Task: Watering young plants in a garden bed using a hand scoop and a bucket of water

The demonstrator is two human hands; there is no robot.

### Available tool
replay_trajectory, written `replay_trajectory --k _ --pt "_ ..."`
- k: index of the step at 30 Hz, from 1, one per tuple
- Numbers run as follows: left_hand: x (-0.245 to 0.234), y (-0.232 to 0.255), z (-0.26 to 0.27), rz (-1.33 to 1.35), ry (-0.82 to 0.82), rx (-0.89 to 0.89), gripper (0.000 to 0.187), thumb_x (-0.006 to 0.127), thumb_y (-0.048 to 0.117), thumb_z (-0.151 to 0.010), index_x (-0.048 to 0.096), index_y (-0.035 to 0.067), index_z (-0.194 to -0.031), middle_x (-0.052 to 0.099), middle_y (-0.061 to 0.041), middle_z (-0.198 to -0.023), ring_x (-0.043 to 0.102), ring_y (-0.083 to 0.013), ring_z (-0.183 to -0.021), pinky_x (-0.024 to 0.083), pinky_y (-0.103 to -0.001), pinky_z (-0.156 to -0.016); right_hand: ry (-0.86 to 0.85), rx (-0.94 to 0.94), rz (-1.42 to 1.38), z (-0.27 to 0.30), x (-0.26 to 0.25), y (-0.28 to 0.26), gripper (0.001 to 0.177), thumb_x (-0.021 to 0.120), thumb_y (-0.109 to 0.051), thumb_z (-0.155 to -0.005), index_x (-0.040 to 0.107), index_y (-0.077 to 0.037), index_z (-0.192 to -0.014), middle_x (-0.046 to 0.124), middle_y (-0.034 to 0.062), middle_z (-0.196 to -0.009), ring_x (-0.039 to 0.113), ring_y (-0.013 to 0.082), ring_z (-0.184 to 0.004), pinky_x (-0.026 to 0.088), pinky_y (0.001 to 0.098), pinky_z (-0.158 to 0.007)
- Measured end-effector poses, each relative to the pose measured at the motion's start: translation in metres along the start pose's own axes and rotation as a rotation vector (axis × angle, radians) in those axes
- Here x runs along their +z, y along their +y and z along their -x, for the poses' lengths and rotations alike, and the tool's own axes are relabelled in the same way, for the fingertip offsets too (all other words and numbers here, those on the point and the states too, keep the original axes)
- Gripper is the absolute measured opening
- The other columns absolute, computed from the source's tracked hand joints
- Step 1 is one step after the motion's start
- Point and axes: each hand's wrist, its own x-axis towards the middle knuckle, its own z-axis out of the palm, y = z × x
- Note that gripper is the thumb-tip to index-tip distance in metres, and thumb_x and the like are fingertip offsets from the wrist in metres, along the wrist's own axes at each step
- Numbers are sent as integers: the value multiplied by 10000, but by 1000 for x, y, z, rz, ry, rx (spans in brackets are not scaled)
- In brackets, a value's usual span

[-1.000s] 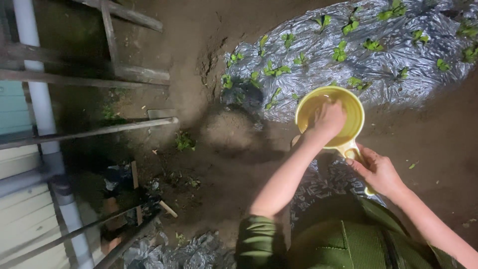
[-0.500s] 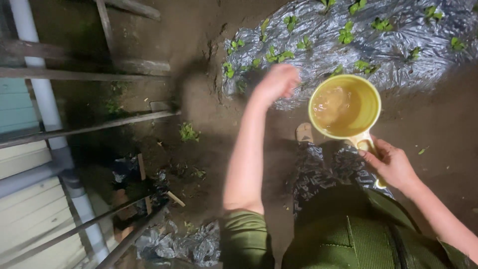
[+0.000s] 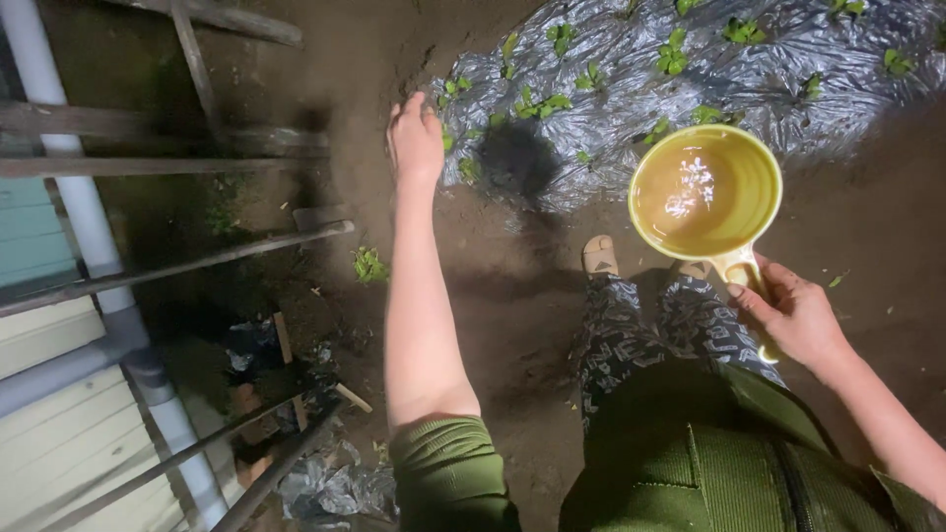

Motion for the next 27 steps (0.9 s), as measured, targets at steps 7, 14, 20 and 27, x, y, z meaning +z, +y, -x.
replay_trajectory --k 7,14,20,27 --pt "34 117 114 226 -1 355 382 381 -15 -981 571 -31 -1312 615 -233 -1342 732 -231 -1029 639 -299 -842 -27 29 46 -6 7 4 522 717 -228 -926 640 1 -1389 697 50 -1242 558 129 -892 468 303 -829" --pt "172 184 186 167 -504 424 357 342 93 -1074 614 -65 -1242 653 -243 -1216 760 -279 -828 711 -307 -678 -64 -111 136 -6 16 -10 578 692 -275 -926 597 -38 -1444 348 12 -638 320 152 -558 295 317 -533" --pt "199 173 173 -56 -763 -52 438 271 207 -1126 644 -1 -1029 563 -36 -731 561 -124 -588 480 -217 -526 -119 -97 106 -1 24 -12 537 702 -284 -915 623 -52 -1393 310 -8 -634 270 139 -547 253 303 -518" --pt "147 149 146 812 -1036 65 373 453 174 -1080 599 63 -756 544 3 -584 478 -106 -433 436 -216 -415 -138 120 -117 3 17 -6 567 696 -127 -914 585 -23 -1460 695 127 -1316 620 196 -762 519 349 -659"
